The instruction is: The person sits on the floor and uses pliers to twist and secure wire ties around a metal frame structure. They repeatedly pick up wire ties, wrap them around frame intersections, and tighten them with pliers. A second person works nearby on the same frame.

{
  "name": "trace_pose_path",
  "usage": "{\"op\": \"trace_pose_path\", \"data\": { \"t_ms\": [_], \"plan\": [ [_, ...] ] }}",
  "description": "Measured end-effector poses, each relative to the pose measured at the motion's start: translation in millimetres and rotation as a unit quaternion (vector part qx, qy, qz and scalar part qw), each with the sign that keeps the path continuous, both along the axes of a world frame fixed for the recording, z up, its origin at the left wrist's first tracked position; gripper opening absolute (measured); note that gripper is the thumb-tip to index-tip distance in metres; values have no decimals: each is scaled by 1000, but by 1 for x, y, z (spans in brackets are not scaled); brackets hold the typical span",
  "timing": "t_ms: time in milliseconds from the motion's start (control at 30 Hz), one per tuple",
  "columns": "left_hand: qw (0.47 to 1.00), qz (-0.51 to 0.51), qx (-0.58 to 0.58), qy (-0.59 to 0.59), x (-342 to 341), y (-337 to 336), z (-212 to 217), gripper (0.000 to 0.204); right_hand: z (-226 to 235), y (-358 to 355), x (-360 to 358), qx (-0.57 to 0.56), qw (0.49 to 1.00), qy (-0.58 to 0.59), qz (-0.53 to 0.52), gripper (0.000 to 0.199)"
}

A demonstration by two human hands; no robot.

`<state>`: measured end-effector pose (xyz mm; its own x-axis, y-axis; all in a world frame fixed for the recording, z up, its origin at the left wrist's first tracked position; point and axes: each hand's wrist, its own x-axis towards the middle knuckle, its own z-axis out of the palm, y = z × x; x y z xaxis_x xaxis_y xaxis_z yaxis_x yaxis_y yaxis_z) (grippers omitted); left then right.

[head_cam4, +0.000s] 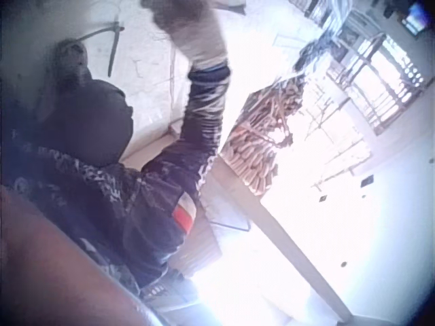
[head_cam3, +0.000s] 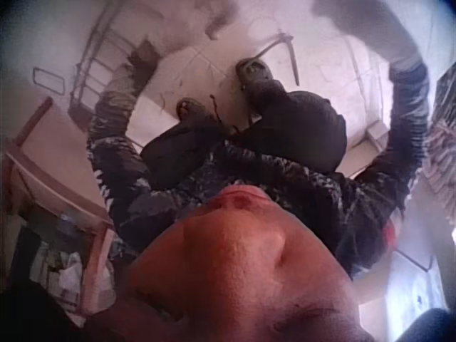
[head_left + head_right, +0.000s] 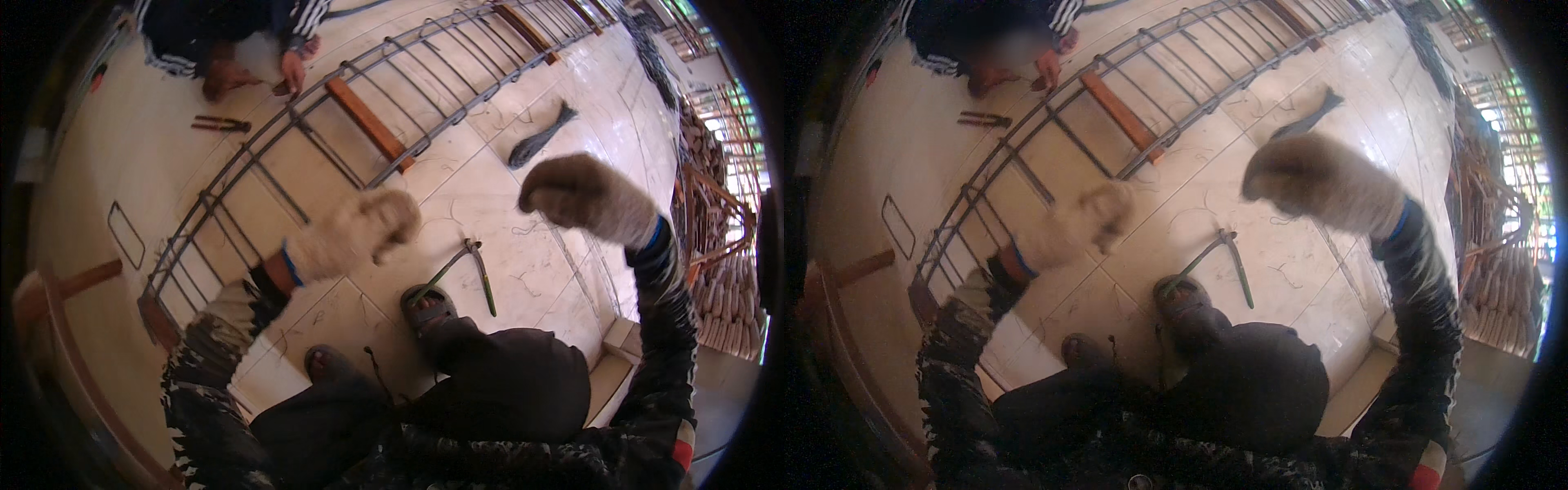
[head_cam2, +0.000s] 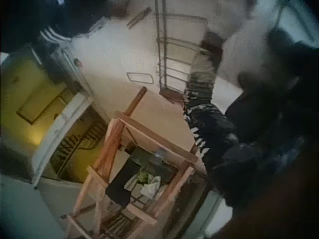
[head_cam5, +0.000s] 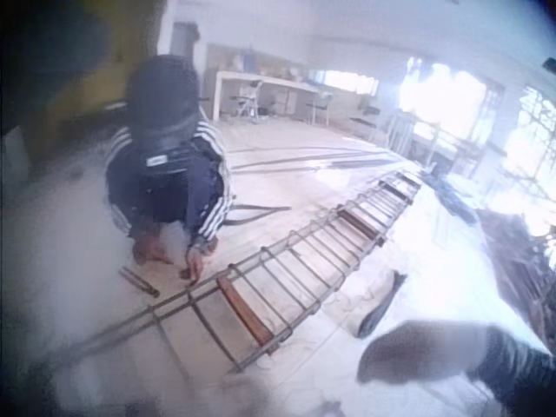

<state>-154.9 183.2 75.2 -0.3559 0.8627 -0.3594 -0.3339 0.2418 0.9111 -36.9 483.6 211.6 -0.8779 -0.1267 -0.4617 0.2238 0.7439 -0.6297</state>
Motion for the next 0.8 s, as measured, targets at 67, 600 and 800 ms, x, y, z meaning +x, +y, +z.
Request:
{"op": "trace_pose_path", "data": {
  "t_ms": [67,600,800],
  "plan": [
    [1000,-13,24,11,-28,-22,1,39,12,14,-23,7,998,49,39,22],
    [954,255,98,-121,-42,-44,-33,44,-139,-131,-128,-356,927,-96,-69,29],
    [926,372,-2,55,-38,-29,-37,50,-162,-158,-152,-568,776,-116,-248,24]
  ]
}}
